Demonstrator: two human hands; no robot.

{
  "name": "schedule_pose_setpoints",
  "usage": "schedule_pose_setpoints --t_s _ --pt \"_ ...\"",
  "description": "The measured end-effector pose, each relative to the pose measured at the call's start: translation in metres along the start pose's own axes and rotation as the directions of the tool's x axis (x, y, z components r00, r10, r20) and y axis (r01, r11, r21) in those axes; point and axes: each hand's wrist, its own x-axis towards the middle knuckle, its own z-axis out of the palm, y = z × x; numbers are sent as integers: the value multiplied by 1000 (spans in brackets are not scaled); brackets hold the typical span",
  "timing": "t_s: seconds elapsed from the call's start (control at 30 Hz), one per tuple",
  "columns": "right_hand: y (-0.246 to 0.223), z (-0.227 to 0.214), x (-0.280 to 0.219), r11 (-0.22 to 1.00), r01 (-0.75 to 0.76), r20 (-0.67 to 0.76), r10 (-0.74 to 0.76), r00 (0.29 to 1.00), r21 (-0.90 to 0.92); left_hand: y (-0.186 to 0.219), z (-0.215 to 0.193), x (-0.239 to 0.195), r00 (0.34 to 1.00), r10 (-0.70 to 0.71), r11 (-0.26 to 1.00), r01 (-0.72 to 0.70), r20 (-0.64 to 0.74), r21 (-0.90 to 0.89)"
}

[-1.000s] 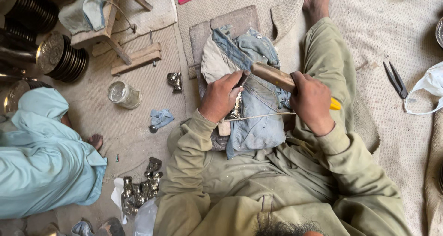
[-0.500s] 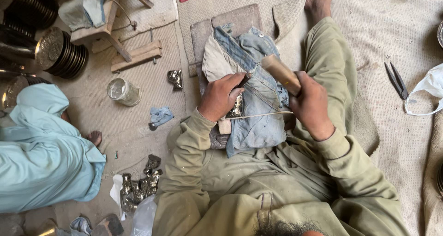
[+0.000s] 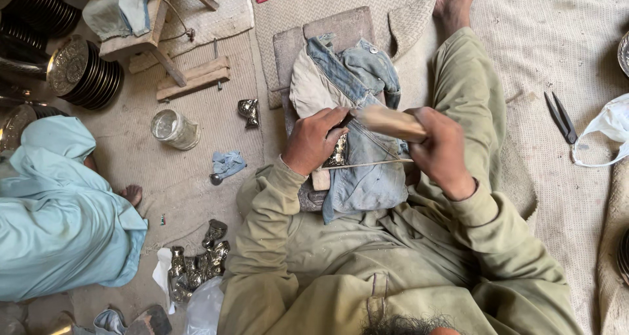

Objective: The person sits on the floor and uses a hammer and chisel to emboss a decorative pattern onto a small metal cup. They repeatedly strike the chisel against the cup's surface while holding it steady with their other hand.

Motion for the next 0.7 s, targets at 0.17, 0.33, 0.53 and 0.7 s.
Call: schedule_pose_setpoints --t_s 0.17,0.33,0.53,0.7 --pt "-2 -1 1 962 90 -5 -94 996 -258 1 -3 -2 1000 -24 1000 24 -6 -11" --pt "-7 -6 2 991 121 48 -119 992 -51 3 -4 -5 999 -32 999 32 8 11" --pt "-18 -6 4 997 79 -18 -79 997 2 1 -4 -8 999 18 1000 -18 -51 1" --pt "-21 -8 6 934 178 76 -163 984 -310 1 -3 -14 999 -17 1000 16 -44 -12"
